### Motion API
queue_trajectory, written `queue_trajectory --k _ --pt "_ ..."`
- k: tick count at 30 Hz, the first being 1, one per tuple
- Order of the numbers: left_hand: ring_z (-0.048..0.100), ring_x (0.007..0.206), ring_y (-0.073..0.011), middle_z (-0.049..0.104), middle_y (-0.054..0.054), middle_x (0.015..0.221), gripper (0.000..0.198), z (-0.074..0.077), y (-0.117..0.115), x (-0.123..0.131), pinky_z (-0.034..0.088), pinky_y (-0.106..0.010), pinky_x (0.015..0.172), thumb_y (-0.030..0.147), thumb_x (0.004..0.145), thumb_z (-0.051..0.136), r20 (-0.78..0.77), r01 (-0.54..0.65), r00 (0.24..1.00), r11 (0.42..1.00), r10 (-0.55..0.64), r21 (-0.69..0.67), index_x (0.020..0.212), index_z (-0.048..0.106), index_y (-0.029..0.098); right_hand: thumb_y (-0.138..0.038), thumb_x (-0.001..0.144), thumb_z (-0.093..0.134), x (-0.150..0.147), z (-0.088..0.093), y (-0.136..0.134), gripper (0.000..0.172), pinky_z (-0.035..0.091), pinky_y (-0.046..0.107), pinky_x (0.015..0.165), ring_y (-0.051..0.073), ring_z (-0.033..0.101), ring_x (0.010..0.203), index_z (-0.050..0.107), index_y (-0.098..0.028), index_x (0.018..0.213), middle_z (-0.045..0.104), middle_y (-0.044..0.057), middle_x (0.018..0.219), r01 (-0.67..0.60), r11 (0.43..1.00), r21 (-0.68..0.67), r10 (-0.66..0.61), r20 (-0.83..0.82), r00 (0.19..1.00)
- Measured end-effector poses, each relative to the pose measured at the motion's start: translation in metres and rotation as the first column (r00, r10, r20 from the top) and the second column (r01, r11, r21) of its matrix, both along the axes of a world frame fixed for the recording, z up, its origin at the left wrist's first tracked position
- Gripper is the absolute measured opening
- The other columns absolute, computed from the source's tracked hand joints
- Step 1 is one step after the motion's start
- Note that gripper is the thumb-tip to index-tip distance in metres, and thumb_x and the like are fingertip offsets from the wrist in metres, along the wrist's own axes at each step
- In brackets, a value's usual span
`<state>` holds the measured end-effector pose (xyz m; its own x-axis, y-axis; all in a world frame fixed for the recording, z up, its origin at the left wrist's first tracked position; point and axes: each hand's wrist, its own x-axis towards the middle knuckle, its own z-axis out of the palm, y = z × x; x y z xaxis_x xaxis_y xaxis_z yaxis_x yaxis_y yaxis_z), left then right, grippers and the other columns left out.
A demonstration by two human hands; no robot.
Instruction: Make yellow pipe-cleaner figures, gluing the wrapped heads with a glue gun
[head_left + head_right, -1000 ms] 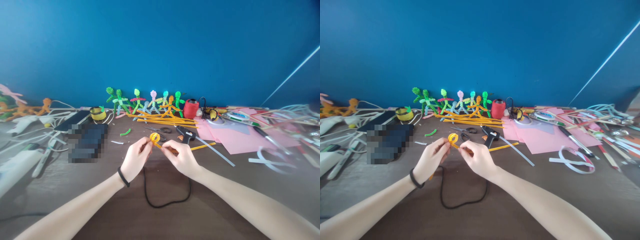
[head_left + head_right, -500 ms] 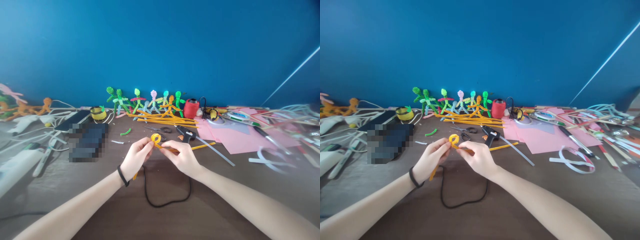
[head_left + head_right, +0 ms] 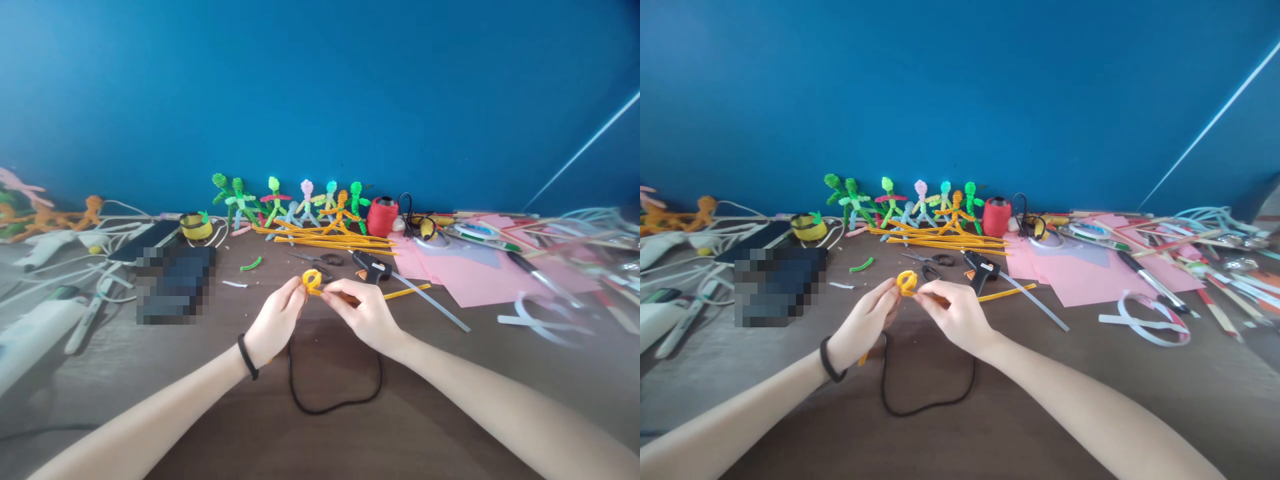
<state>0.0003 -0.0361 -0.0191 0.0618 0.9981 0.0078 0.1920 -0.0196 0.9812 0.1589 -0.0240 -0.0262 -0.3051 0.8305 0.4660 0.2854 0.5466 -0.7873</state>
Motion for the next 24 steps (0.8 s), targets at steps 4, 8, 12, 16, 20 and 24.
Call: queue_trajectory --k 4,8,12,16,20,24 --pt "0.022 0.041 -0.0044 0.027 0.007 0.054 0.02 0.002 -0.002 0.002 0.016 -0.017 0.036 0.032 0.079 0.041 0.061 0.036 0.998 0.998 -0.033 -0.048 0.065 0.037 0.019 -0.031 0.081 0.052 0.0 -0.001 0.0 0.019 0.046 0.021 0.057 0.012 0.058 0.062 0.064 -0.017 0.08 0.066 0.003 0.074 -0.029 0.999 -0.021 0.029 -0.011 1.0" --pt "0.015 0.038 -0.0029 0.021 0.009 0.052 0.018 0.013 -0.004 0.005 0.011 -0.016 0.035 0.03 0.078 0.042 0.267 0.123 0.961 0.972 -0.067 -0.2 0.065 0.035 0.019 -0.029 0.082 0.052 0.0 0.0 0.001 0.018 0.048 0.023 0.062 0.014 0.061 0.069 0.065 -0.017 0.085 0.067 0.004 0.08 -0.086 0.995 -0.051 0.084 -0.038 0.996" --pt "0.016 0.036 -0.0021 0.022 0.009 0.05 0.021 0.017 -0.004 0.005 0.013 -0.016 0.034 0.027 0.079 0.039 0.401 0.254 0.907 0.928 -0.131 -0.273 0.061 0.031 0.019 -0.029 0.082 0.051 0.001 -0.001 0.004 0.018 0.048 0.024 0.06 0.014 0.061 0.067 0.063 -0.016 0.087 0.066 0.004 0.079 -0.11 0.989 -0.1 0.103 -0.073 0.992" --pt "0.012 0.036 -0.0024 0.022 0.009 0.049 0.02 0.02 -0.004 0.004 0.013 -0.015 0.033 0.021 0.079 0.035 0.545 0.373 0.824 0.873 -0.156 -0.314 0.059 0.031 0.018 -0.031 0.081 0.052 0.002 -0.005 0.006 0.017 0.044 0.022 0.051 0.01 0.053 0.051 0.06 -0.016 0.085 0.058 0.0 0.061 -0.106 0.982 -0.155 0.093 -0.091 0.992" --pt "0.011 0.037 -0.0029 0.02 0.009 0.048 0.022 0.025 -0.004 0.004 0.014 -0.015 0.033 0.019 0.079 0.034 0.63 0.428 0.766 0.835 -0.132 -0.346 0.057 0.03 0.018 -0.028 0.081 0.051 0.002 -0.005 0.006 0.014 0.042 0.022 0.052 0.01 0.051 0.054 0.058 -0.016 0.083 0.057 -0.001 0.062 -0.111 0.981 -0.159 0.095 -0.101 0.99" --pt "0.01 0.037 -0.0031 0.019 0.009 0.049 0.021 0.026 -0.004 0.003 0.014 -0.015 0.033 0.017 0.078 0.033 0.673 0.448 0.732 0.82 -0.108 -0.357 0.058 0.032 0.017 -0.026 0.081 0.05 0.002 -0.002 0.006 0.013 0.041 0.022 0.054 0.01 0.049 0.055 0.057 -0.017 0.087 0.055 -0.002 0.06 -0.122 0.979 -0.165 0.108 -0.09 0.99"
